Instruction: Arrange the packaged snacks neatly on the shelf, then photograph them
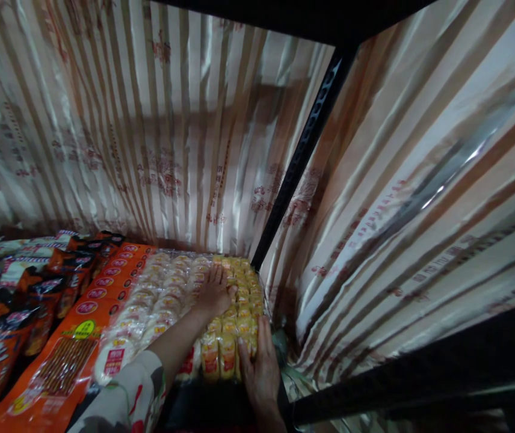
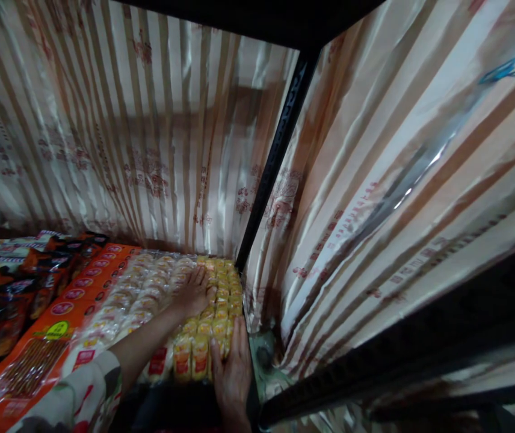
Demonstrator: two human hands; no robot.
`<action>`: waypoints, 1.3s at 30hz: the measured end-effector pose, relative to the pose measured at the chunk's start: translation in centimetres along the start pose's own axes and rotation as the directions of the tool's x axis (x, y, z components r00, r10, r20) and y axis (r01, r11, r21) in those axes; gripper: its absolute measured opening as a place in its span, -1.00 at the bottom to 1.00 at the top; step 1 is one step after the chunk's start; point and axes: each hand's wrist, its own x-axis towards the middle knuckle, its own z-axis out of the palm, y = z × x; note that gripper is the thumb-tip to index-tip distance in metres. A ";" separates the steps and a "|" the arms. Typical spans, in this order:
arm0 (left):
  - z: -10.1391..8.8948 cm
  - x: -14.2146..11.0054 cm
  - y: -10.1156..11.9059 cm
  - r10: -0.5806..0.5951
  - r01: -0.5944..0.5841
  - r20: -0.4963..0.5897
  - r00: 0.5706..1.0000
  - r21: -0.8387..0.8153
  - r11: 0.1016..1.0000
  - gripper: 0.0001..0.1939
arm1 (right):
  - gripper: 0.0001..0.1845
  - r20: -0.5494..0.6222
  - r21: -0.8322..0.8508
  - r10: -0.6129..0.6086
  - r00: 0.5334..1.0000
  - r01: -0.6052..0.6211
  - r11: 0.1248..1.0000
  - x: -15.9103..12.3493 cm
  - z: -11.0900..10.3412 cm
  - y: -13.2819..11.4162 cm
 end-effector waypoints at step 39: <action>-2.6 -4.0 -13.4 -0.083 0.101 -0.091 0.992 0.222 0.970 -0.48 | -0.42 0.514 -0.171 -0.005 0.858 0.109 0.979 12.6 11.8 -16.4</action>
